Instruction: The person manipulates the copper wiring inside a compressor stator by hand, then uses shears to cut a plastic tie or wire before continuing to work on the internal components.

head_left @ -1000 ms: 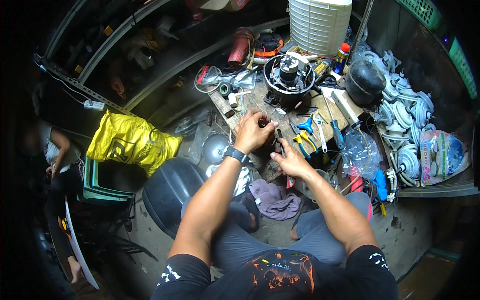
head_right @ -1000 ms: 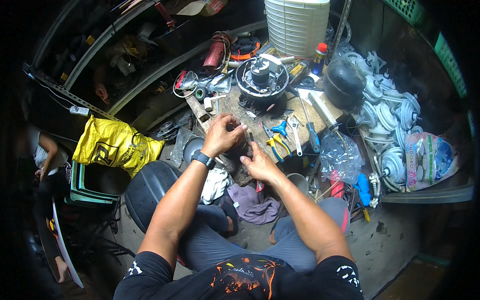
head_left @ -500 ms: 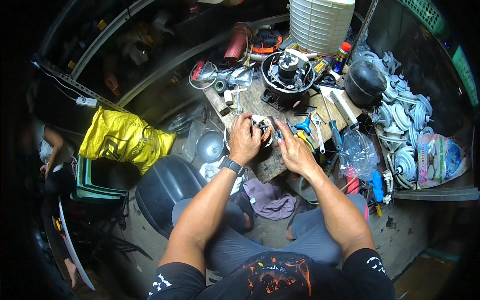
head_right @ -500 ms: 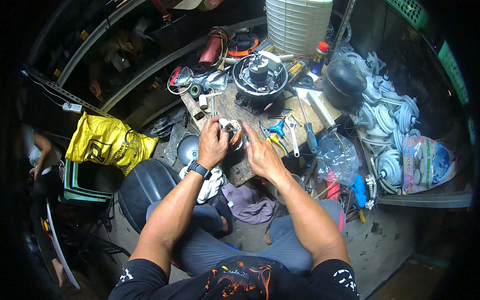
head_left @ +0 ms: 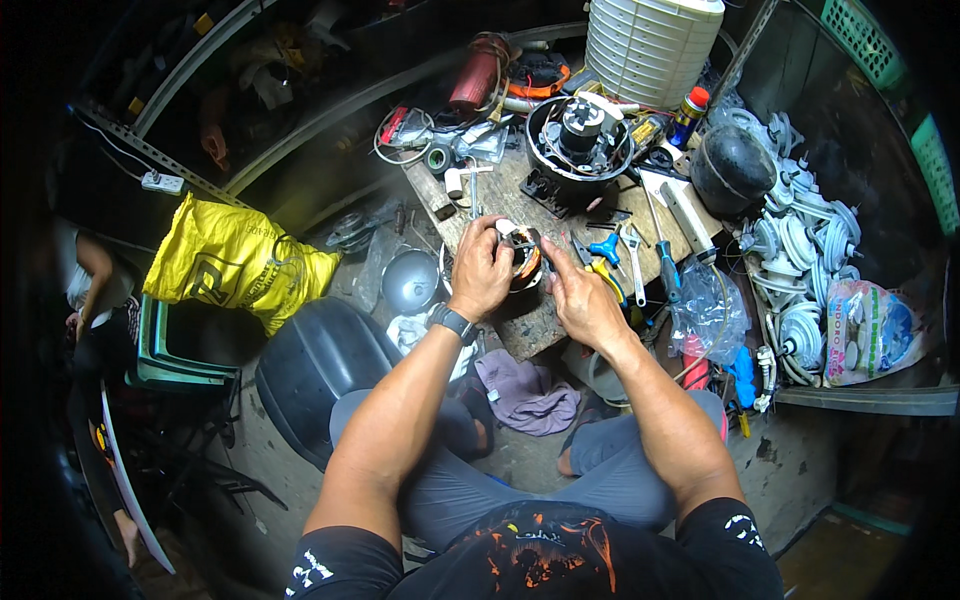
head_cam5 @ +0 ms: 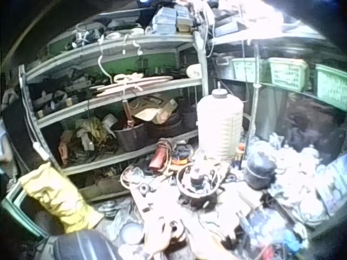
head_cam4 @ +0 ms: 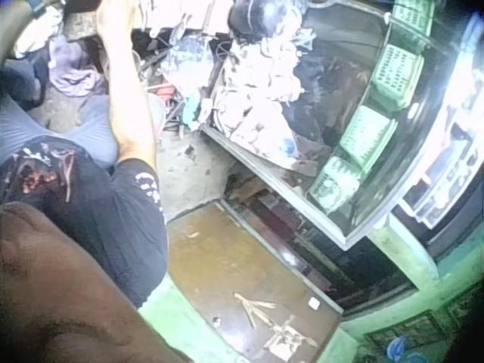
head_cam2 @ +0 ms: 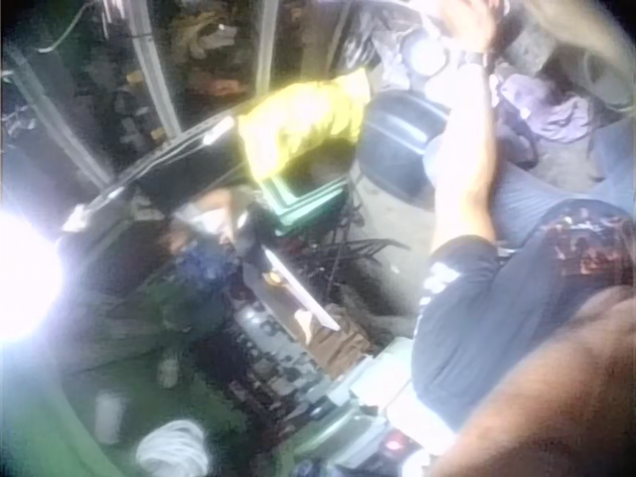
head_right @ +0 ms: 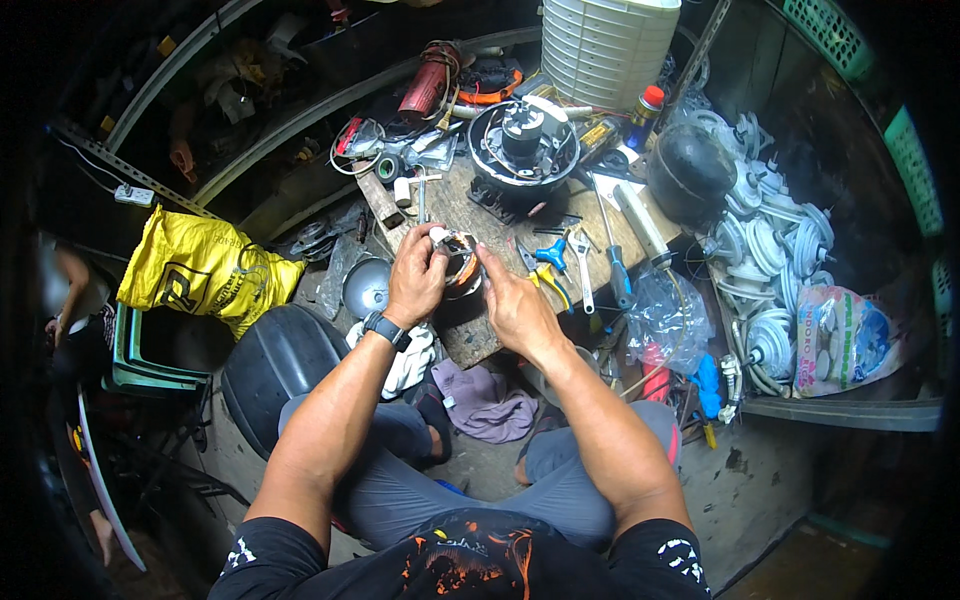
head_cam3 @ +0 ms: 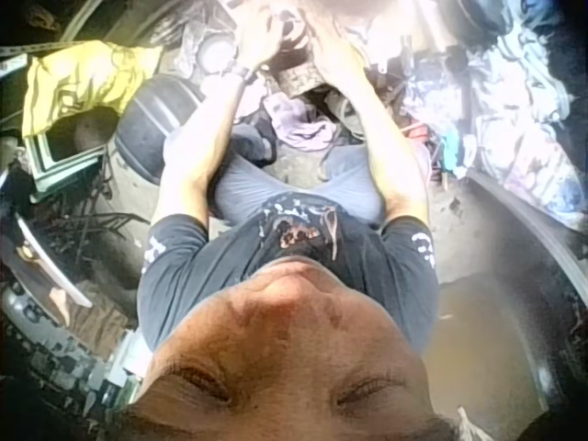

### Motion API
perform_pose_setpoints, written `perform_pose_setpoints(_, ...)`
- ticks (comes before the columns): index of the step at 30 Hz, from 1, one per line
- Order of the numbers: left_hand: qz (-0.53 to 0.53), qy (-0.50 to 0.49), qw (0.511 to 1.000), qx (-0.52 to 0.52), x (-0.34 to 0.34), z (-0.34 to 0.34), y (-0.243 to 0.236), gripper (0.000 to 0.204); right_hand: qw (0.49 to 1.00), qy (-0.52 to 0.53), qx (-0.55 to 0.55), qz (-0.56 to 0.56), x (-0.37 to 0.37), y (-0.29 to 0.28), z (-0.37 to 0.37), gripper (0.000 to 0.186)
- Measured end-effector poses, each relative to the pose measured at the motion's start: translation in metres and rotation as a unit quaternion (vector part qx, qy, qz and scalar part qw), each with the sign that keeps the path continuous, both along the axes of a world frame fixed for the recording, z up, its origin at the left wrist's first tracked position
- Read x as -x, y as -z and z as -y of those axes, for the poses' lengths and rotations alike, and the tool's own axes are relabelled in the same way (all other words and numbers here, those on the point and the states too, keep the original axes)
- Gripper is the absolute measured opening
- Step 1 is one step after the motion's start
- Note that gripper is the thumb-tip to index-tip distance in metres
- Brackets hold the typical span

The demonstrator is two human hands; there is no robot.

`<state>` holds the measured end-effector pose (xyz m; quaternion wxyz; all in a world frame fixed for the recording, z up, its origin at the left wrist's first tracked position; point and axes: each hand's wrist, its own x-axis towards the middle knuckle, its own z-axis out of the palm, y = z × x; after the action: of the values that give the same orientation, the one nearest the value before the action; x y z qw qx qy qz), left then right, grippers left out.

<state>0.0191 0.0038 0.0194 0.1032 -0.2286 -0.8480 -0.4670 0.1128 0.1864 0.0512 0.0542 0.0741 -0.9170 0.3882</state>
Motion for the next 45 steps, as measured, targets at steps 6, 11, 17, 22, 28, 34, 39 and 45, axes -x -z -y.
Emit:
perform_pose_setpoints(6, 0.004, -0.003, 1.000, 0.013, 0.000, -0.001, 0.000, 0.015, 0.996, 0.011, -0.083, -0.040, -0.006, 0.013, 0.004, 0.062)
perform_pose_setpoints(11, 0.013, -0.011, 1.000, 0.015, 0.002, -0.001, 0.003, 0.019, 0.993, 0.011, -0.119, -0.020, -0.003, 0.006, 0.007, 0.057)
perform_pose_setpoints(17, 0.015, -0.015, 1.000, 0.016, 0.008, -0.003, 0.004, 0.022, 0.991, 0.019, -0.132, -0.017, -0.002, 0.007, 0.007, 0.058)
perform_pose_setpoints(22, 0.007, -0.035, 0.999, 0.033, 0.005, -0.002, 0.006, 0.020, 0.997, 0.005, -0.082, -0.010, -0.005, 0.006, 0.006, 0.058)
perform_pose_setpoints(28, 0.017, -0.018, 0.999, 0.024, 0.003, -0.003, 0.005, 0.019, 0.996, -0.001, -0.087, -0.022, 0.003, 0.003, 0.008, 0.058)
perform_pose_setpoints(34, 0.017, -0.028, 0.999, 0.021, 0.004, -0.003, 0.009, 0.022, 0.995, -0.013, -0.098, -0.005, 0.004, -0.007, 0.010, 0.056)
perform_pose_setpoints(39, 0.018, -0.039, 0.999, 0.023, 0.004, -0.005, 0.010, 0.022, 0.997, -0.018, -0.079, 0.015, -0.007, -0.006, 0.000, 0.055)
perform_pose_setpoints(45, 0.019, -0.026, 0.999, 0.013, 0.004, -0.003, 0.009, 0.022, 0.997, -0.030, -0.067, 0.002, -0.001, 0.000, -0.003, 0.053)
